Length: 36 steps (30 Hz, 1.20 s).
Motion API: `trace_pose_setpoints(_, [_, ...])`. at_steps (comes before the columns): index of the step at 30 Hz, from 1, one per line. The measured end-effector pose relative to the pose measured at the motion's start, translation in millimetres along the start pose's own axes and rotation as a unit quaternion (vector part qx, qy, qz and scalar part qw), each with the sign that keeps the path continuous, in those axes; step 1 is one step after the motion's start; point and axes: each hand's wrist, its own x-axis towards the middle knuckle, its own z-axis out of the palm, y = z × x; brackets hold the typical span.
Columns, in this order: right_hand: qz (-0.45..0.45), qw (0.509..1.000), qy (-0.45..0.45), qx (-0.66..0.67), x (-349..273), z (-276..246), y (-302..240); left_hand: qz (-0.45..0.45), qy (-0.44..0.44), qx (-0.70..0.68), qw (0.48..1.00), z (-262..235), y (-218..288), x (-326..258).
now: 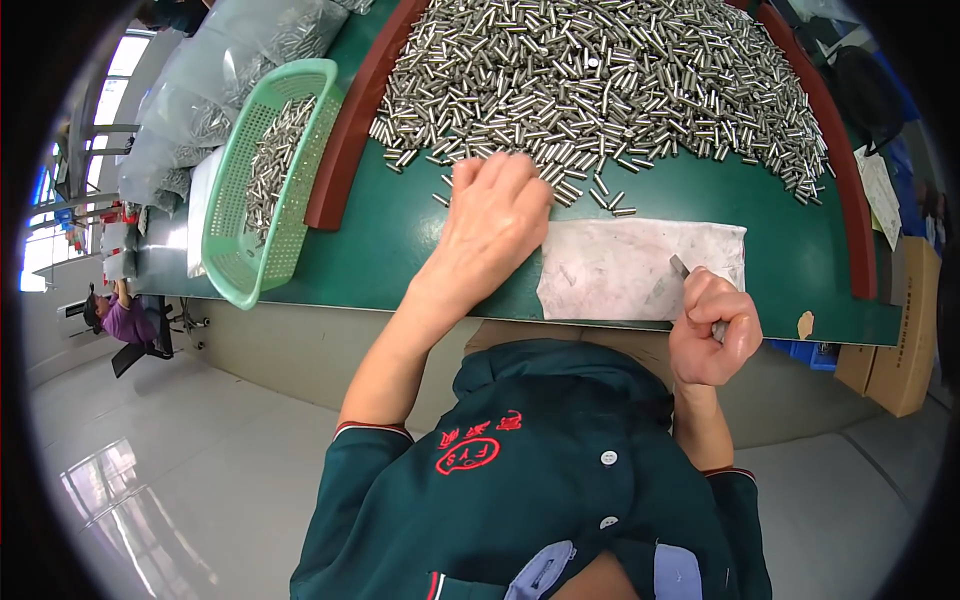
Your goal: Assembling or cleaning small cylindrical metal parts using a small hand tool at a workshop bench.
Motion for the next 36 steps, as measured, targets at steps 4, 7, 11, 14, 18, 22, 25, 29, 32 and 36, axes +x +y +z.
trace_pose_setpoints(4, [0.010,1.000,0.001,0.004,0,0,2,-0.074,0.040,0.010,0.996,-27,-12,-23])
trace_pose_setpoints(7, [0.032,0.999,-0.003,0.012,1,2,2,-0.180,0.052,0.025,0.982,-56,-19,-57])
trace_pose_setpoints(11, [0.046,0.999,-0.002,0.029,1,3,-2,-0.407,0.175,-0.159,0.882,-84,-30,-121])
trace_pose_setpoints(14, [0.070,0.997,0.007,0.040,-4,-1,3,-0.570,0.276,-0.255,0.731,-102,-29,-169])
trace_pose_setpoints(18, [0.103,0.993,-0.001,0.057,-3,-7,-1,-0.626,0.328,-0.305,0.638,-108,-31,-228])
trace_pose_setpoints(22, [0.112,0.992,-0.016,0.064,2,-5,-3,-0.678,0.343,-0.264,0.594,-111,-30,-255])
trace_pose_setpoints(25, [0.119,0.991,0.015,0.051,2,-5,-2,-0.688,0.350,-0.237,0.590,-112,-28,-267])
trace_pose_setpoints(29, [0.112,0.993,0.012,0.042,4,-1,-2,-0.693,0.358,-0.230,0.582,-111,-32,-276])
trace_pose_setpoints(32, [0.109,0.993,0.014,0.030,3,0,-3,-0.699,0.378,-0.195,0.575,-101,-38,-301])
trace_pose_setpoints(36, [0.103,0.994,0.013,0.031,4,-5,-5,-0.648,0.405,-0.069,0.642,-85,-47,-305])
